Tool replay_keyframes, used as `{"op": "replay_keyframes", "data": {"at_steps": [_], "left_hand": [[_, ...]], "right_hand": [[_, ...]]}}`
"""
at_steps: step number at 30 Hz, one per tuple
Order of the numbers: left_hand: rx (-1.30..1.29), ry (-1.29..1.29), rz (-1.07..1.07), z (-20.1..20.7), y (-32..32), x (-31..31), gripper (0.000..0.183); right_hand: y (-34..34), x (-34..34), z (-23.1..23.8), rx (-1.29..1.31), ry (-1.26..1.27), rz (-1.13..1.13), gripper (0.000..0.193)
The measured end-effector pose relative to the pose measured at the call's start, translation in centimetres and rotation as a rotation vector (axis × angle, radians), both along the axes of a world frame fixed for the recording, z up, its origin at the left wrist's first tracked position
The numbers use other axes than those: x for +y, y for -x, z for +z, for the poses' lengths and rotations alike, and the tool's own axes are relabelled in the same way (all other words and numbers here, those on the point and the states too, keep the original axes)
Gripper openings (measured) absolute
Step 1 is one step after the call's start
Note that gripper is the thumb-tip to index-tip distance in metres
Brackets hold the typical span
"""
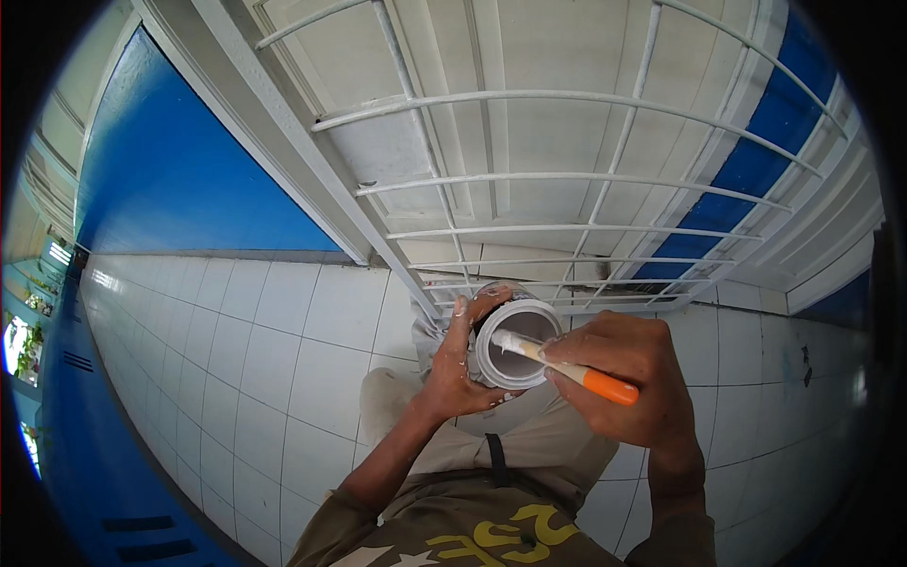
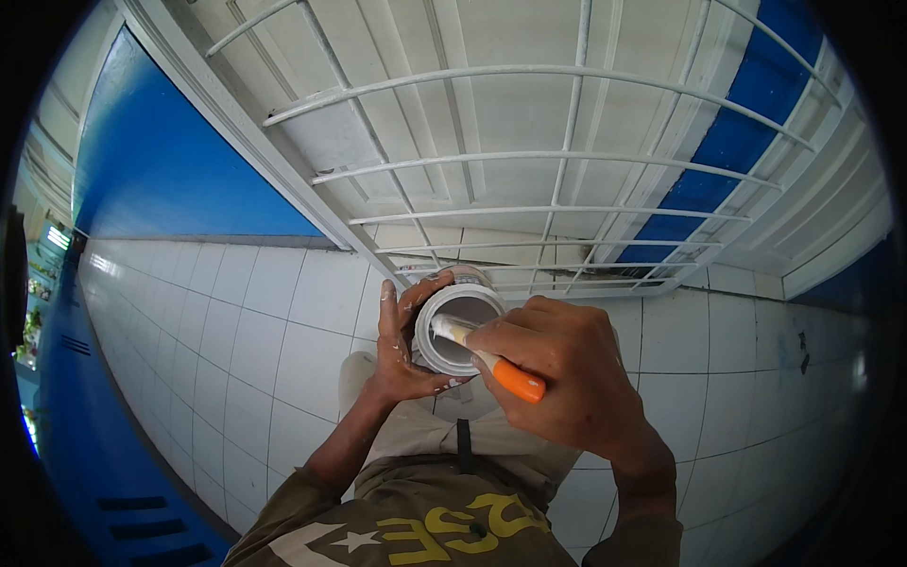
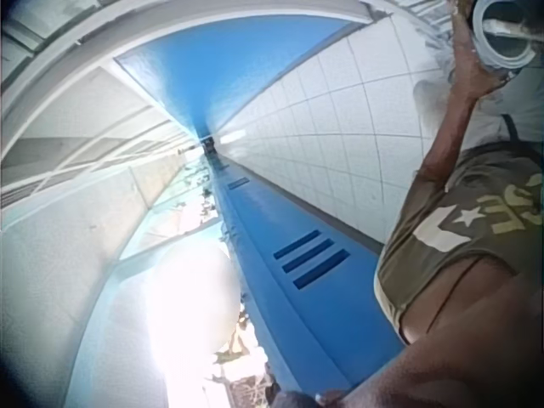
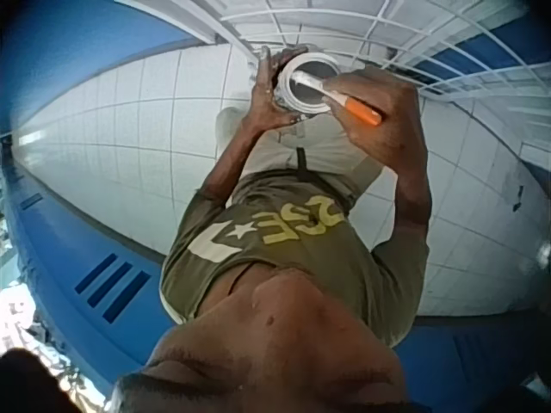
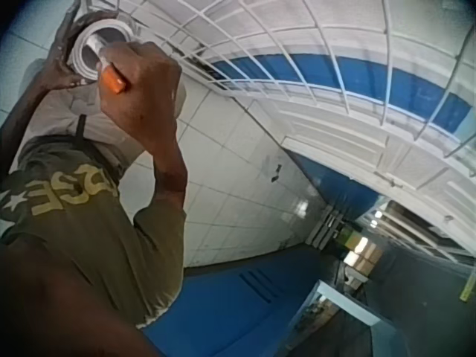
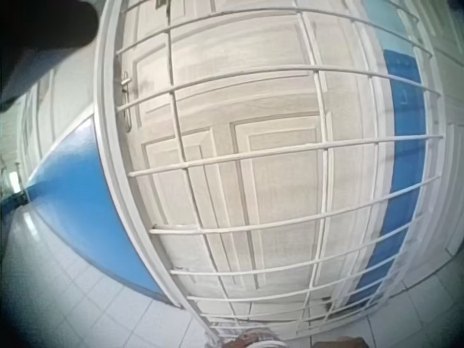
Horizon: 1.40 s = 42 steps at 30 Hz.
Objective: The person paints the white bars and frame of a door using a paintbrush and white paint.
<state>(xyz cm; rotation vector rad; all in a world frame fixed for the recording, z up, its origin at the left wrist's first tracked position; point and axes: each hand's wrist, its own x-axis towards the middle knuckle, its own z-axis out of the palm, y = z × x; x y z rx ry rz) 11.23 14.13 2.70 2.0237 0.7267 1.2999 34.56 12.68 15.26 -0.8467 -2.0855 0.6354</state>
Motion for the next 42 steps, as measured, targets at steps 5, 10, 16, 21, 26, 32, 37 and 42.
{"op": "replay_keyframes", "data": {"at_steps": [5,10,16,21,26,32,37,42], "left_hand": [[0.052,-0.071,0.033,-0.2,0.1,0.1,0.147],[0.028,-0.135,0.049,0.2,0.4,0.0,0.148],[0.104,-0.192,0.028,0.4,0.9,-0.3,0.14],[0.09,-0.28,0.076,0.1,0.8,-0.1,0.139],[0.039,-0.244,0.047,0.1,0.5,-0.7,0.135],[0.144,-0.196,0.132,0.3,1.0,-1.0,0.123],[0.18,-0.176,0.123,0.3,0.7,-1.4,0.127],[0.053,-0.212,0.13,0.0,0.1,-0.9,0.147]], "right_hand": [[0.9,-0.6,0.6,-0.172,-0.052,-0.052,0.023],[1.6,-0.7,0.2,-0.112,-0.084,-0.054,0.027],[2.0,-0.7,0.2,-0.153,-0.081,-0.056,0.03],[2.8,-0.5,0.1,-0.143,-0.069,-0.072,0.03],[3.7,0.1,-0.4,-0.169,-0.055,-0.145,0.027],[4.0,-0.2,0.1,-0.17,-0.051,-0.132,0.018],[4.3,0.5,-1.0,-0.198,-0.032,-0.111,0.018],[3.6,0.3,0.2,-0.179,0.008,-0.158,0.019]]}}
